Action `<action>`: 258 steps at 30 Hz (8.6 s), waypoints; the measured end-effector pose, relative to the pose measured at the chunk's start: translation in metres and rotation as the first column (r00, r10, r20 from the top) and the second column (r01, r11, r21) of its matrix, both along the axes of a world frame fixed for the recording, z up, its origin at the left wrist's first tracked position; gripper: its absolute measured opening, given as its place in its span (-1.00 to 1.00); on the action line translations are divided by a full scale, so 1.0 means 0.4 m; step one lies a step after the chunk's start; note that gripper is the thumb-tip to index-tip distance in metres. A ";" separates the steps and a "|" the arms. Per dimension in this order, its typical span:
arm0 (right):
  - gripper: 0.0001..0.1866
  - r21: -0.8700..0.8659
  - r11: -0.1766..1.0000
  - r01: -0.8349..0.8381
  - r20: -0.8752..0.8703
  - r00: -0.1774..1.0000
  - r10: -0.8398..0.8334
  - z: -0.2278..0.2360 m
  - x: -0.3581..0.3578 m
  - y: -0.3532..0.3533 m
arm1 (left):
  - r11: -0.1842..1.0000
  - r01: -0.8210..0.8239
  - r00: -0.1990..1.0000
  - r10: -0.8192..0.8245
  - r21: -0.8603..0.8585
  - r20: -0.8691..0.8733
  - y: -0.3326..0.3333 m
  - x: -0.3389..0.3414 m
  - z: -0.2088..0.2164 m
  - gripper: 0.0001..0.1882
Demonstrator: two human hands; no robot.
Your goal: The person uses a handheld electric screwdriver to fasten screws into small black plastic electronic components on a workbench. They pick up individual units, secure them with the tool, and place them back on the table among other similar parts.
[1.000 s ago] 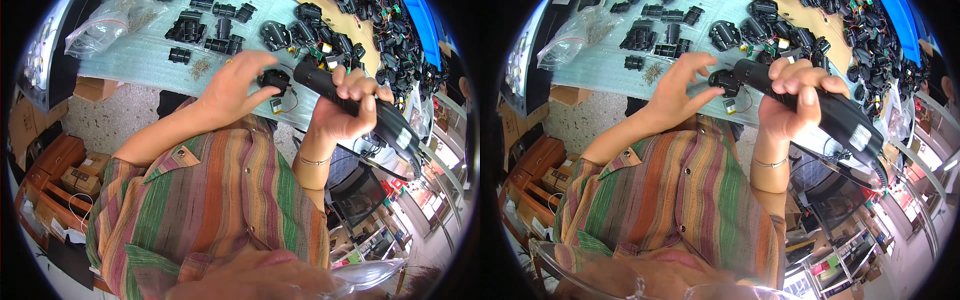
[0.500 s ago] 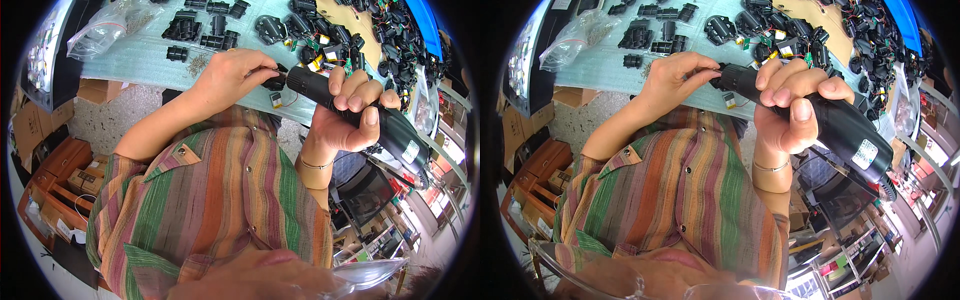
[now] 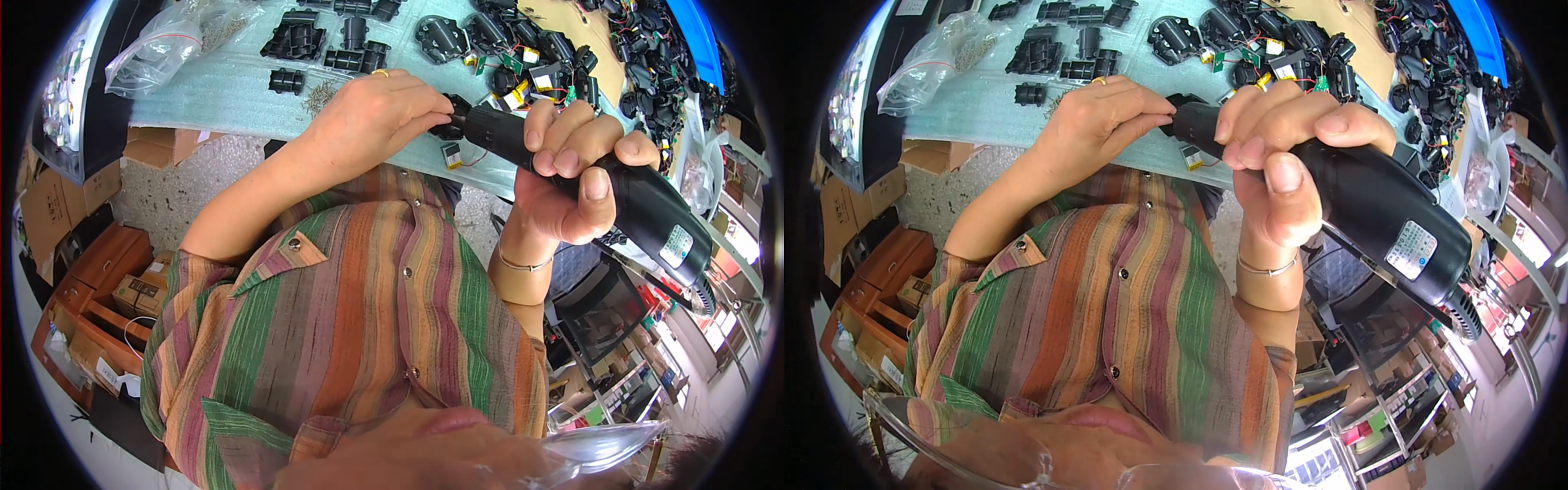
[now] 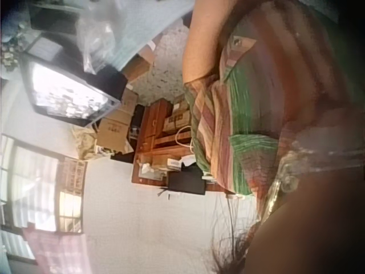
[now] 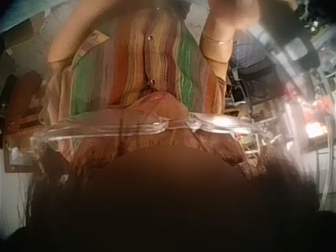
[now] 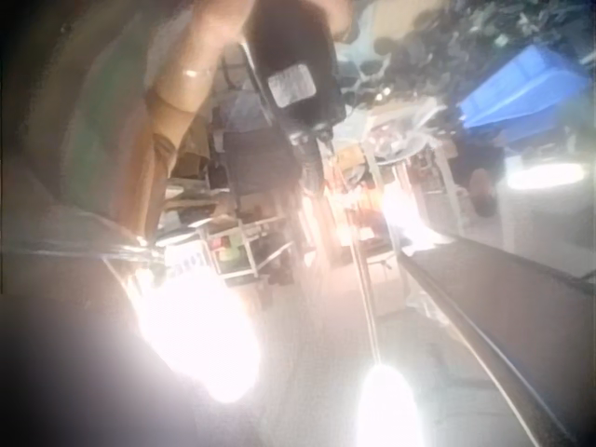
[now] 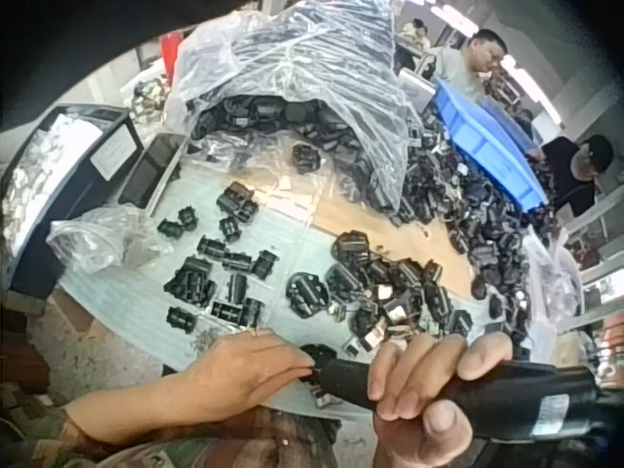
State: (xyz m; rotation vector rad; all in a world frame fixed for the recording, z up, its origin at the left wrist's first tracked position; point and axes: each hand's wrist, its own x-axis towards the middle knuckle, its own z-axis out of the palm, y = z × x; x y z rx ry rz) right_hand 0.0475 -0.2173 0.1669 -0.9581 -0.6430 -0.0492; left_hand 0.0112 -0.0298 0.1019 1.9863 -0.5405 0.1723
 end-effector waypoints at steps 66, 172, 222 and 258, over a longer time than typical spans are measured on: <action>-0.58 -0.327 0.915 0.237 0.069 0.971 -0.227 -0.070 -0.058 0.069 | 0.997 -0.026 0.999 0.024 0.071 0.021 -0.024 -0.042 -0.099 -0.65; -0.51 -0.057 0.998 0.010 -0.017 1.000 -0.011 -0.124 -0.028 0.244 | 0.829 -0.453 0.865 0.318 0.329 0.388 0.186 -0.206 -0.081 -0.72; -0.59 0.112 0.988 0.109 -0.079 0.992 -0.100 -0.093 -0.040 0.157 | 0.837 -0.405 0.912 0.343 0.368 0.223 0.126 -0.084 -0.012 -0.83; -0.62 0.114 0.982 0.149 -0.071 0.987 -0.141 -0.082 -0.050 0.136 | 0.884 -0.332 0.941 0.285 0.330 0.185 0.113 -0.079 -0.012 -0.84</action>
